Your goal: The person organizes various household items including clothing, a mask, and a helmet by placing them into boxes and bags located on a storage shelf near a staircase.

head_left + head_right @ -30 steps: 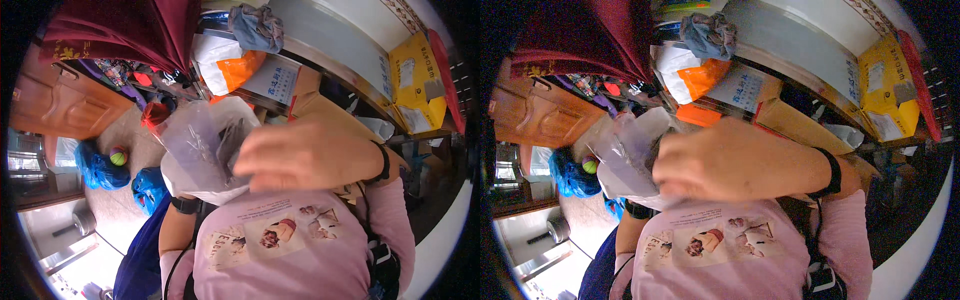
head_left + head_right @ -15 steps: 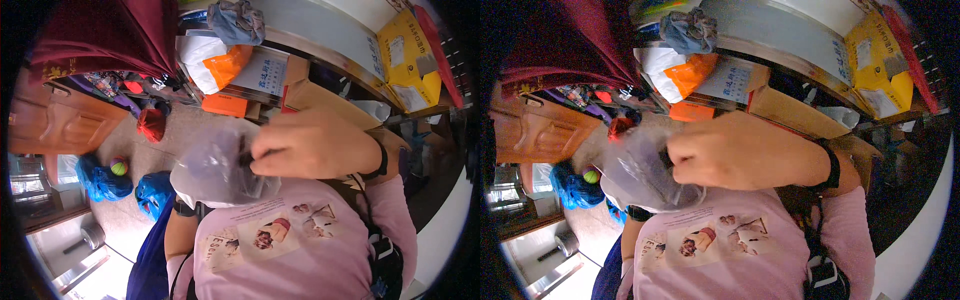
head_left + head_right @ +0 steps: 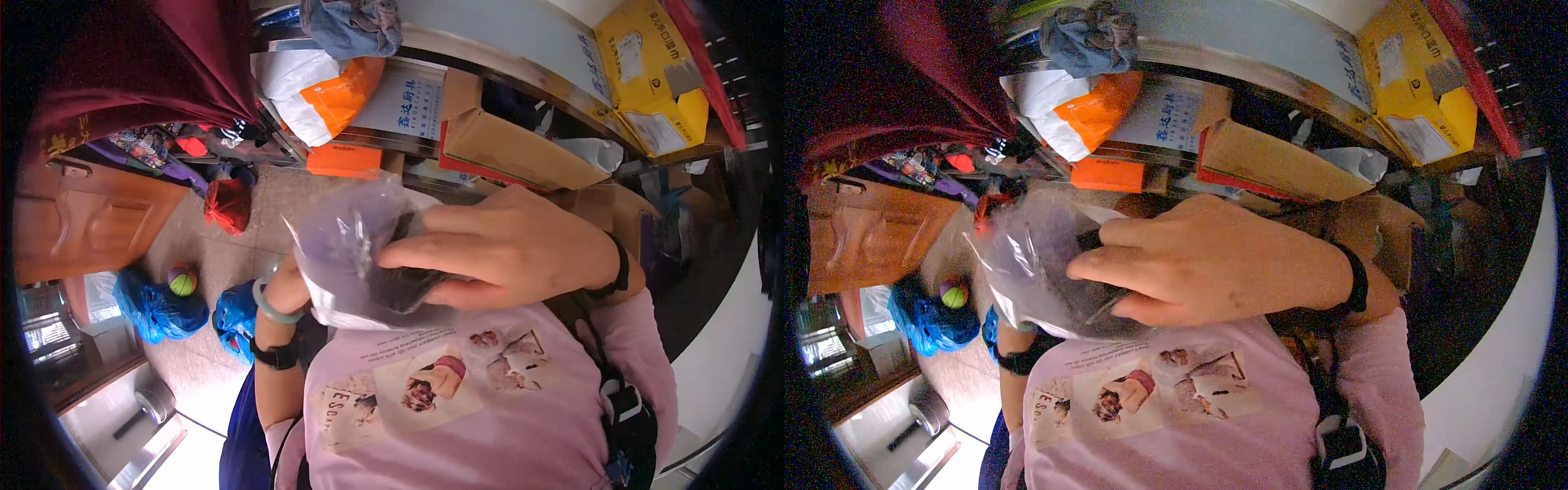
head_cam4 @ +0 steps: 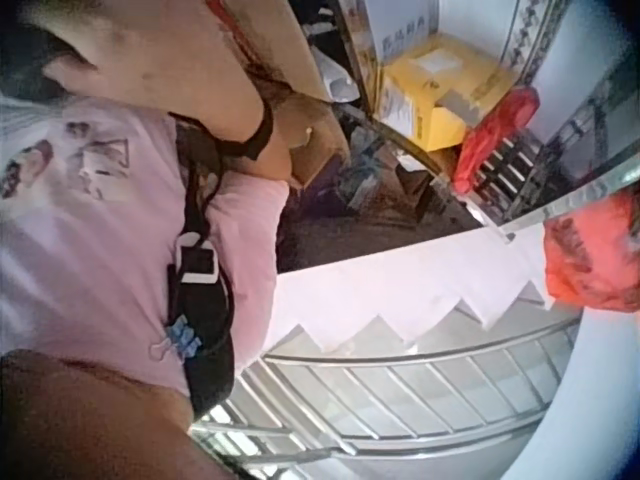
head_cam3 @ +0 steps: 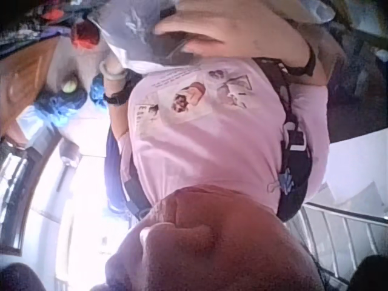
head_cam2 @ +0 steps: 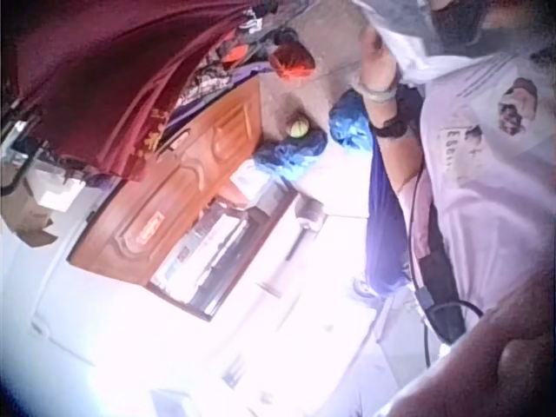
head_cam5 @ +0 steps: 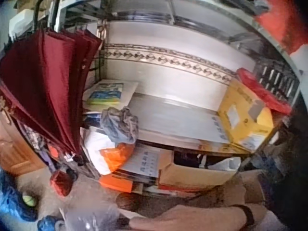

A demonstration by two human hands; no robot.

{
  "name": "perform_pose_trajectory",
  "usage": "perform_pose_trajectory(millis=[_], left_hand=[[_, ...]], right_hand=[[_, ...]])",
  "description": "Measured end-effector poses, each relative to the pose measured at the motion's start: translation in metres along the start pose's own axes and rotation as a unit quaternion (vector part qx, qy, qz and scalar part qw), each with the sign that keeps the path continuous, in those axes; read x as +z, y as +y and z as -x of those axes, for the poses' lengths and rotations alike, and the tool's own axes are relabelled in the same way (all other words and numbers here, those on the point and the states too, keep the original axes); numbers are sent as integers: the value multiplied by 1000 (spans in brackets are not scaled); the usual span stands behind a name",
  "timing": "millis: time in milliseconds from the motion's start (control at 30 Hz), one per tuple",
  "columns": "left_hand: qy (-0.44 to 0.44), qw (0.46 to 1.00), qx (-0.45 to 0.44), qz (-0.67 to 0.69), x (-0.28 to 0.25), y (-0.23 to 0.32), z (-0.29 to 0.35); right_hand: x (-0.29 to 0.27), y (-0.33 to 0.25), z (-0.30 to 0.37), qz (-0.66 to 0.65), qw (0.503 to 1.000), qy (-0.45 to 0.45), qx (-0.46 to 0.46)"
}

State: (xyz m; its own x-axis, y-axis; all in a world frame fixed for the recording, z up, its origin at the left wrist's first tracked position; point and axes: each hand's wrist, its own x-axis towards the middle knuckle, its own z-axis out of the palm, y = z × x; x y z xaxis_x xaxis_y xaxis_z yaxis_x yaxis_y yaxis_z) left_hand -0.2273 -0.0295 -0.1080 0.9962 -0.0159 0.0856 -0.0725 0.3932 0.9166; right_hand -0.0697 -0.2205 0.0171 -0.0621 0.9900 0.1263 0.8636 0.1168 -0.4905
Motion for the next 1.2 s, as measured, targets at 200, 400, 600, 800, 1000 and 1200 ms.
perform_pose_trajectory(millis=[200,400,600,800,1000,1200], left_hand=[[-36,991,-106,-70,-1,30,10],[-113,985,74,-103,-11,-4,4],[-72,992,102,-1,-5,-14,22],[-49,998,2,-43,-2,-4,29],[-64,982,105,-146,-12,-7,21],[30,992,-115,-42,1,0,24]], right_hand=[[28,4,-5,20,998,10,-59],[17,-3,-8,40,994,8,-105],[34,5,3,-60,984,106,-132],[39,9,21,-153,980,103,-72],[43,5,26,-187,973,124,-51],[45,3,28,-186,972,140,-42]])
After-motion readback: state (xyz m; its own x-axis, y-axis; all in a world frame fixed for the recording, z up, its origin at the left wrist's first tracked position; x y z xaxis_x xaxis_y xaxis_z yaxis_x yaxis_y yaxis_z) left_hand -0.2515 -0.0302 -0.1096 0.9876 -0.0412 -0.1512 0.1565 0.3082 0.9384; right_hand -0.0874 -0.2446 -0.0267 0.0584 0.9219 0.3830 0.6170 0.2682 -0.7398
